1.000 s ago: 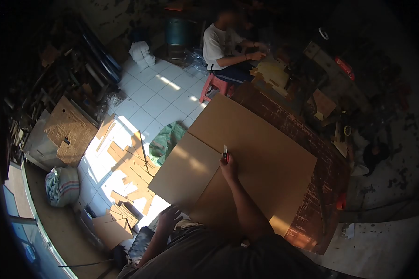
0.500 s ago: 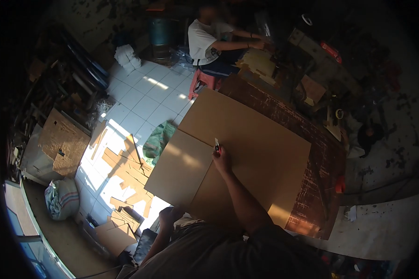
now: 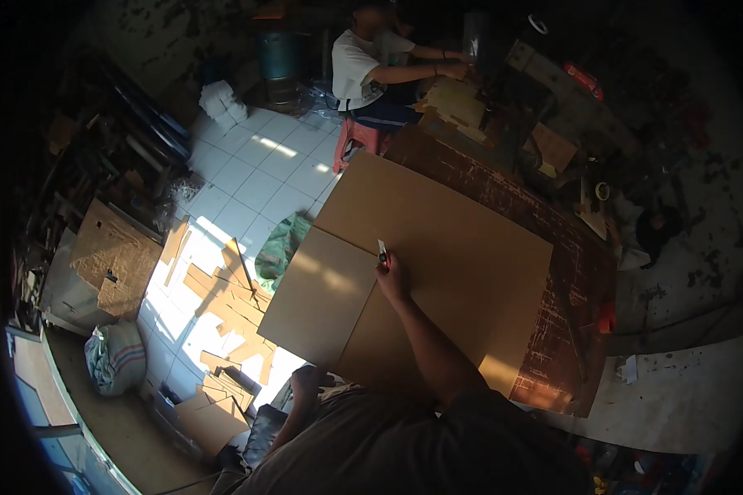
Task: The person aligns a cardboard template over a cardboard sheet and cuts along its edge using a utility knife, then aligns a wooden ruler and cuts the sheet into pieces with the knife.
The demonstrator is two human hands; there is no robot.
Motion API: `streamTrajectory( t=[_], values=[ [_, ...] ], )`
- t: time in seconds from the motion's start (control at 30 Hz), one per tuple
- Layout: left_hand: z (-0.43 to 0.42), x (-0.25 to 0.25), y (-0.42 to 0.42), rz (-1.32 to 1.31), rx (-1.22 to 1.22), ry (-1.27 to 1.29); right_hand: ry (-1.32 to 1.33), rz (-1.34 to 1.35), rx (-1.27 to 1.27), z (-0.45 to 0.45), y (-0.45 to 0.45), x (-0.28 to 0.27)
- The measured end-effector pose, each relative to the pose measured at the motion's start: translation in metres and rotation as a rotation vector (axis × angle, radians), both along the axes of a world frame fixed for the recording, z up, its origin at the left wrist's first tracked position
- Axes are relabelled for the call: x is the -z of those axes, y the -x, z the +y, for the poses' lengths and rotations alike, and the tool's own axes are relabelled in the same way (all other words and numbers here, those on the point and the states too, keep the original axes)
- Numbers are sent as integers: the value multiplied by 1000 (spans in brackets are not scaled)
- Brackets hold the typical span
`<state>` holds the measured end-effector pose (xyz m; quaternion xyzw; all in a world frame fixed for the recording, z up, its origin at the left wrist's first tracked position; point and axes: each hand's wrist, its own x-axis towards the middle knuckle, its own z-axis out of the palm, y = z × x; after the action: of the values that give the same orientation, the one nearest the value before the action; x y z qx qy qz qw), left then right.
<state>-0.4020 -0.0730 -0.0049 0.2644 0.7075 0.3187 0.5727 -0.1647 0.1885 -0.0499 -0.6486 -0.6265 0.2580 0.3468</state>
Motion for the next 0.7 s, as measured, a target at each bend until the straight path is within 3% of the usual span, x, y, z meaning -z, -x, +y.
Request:
streamTrajectory(
  t=[0.27, 0.43, 0.57, 0.7],
  values=[
    [-4, 16, 1, 48, 26, -28, 24, 82, 45, 1, 2, 6],
    [-3, 1, -1, 57, 13, -13, 68, 49, -11, 2, -4, 15],
    [-1, 13, 4, 75, -61, -65, 168, 73, 17, -1, 2, -4],
    [8, 15, 23, 30, -297, -140, 153, 67, 34, -2, 4, -16]
  ],
)
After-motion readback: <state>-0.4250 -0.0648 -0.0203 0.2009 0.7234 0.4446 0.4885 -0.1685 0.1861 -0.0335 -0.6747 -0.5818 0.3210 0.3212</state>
